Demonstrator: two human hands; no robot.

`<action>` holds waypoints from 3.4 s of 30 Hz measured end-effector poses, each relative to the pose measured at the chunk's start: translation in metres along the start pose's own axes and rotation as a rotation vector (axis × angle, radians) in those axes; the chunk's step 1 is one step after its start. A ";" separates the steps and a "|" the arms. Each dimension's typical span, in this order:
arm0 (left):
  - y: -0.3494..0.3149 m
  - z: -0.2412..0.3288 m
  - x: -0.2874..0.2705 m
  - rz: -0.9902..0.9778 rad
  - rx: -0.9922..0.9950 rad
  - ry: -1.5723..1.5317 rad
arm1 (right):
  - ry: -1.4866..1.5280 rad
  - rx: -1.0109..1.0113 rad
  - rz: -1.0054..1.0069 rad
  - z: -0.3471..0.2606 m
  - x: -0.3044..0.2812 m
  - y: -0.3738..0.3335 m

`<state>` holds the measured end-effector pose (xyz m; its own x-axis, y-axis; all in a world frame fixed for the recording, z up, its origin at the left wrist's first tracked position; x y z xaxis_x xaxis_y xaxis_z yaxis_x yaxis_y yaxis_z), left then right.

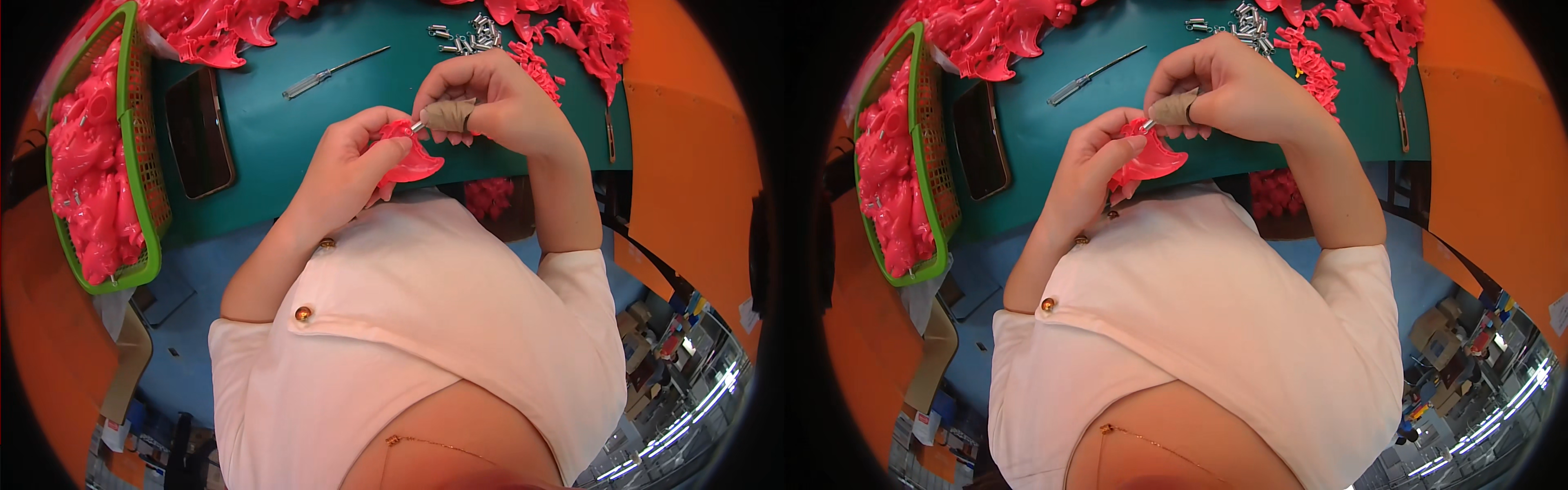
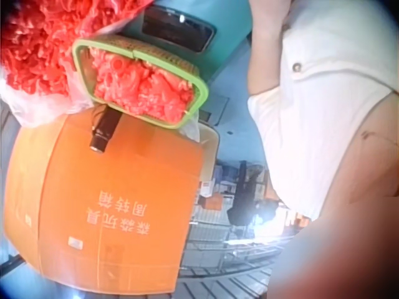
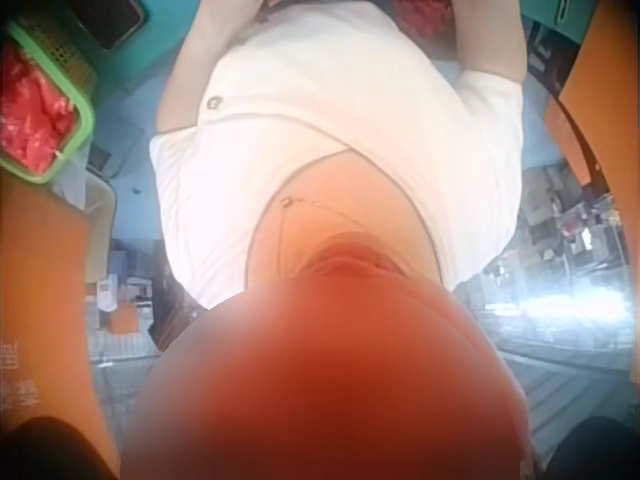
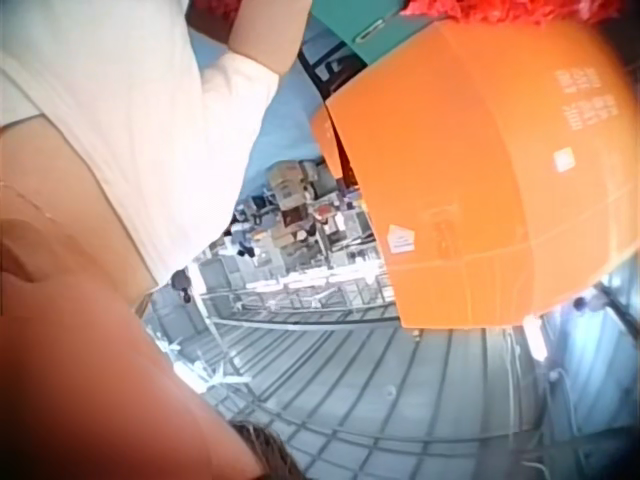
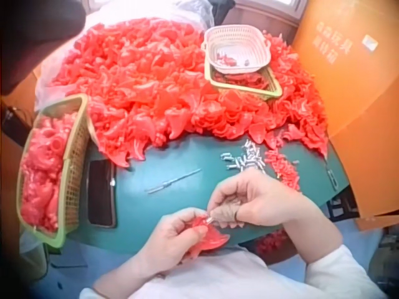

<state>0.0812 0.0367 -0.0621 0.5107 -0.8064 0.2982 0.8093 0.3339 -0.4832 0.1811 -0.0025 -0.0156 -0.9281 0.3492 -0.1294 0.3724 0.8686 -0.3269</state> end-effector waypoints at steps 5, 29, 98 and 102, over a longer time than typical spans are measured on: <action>-0.002 0.008 0.002 0.018 0.060 0.034 | -0.061 -0.025 -0.013 0.000 0.003 0.002; 0.004 0.008 -0.017 0.130 0.035 -0.302 | -1.051 -0.561 0.728 0.026 -0.135 -0.024; -0.008 0.002 0.011 0.074 0.137 -0.109 | -0.408 -0.857 0.796 -0.010 0.007 -0.070; -0.007 0.001 0.009 0.090 0.128 -0.133 | -0.443 -0.878 0.714 -0.015 0.008 -0.066</action>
<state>0.0805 0.0272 -0.0553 0.6097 -0.7019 0.3682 0.7845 0.4681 -0.4066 0.1490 -0.0516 0.0191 -0.3696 0.8450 -0.3864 0.5153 0.5324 0.6716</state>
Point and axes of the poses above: each hand's wrist, its own y-axis towards the middle knuckle, its own x-axis out of the palm, z = x × y, the point moved 9 cm from there along y, towards the middle knuckle, and after that the axes turned 13 degrees about z, right-handed, at the moved point
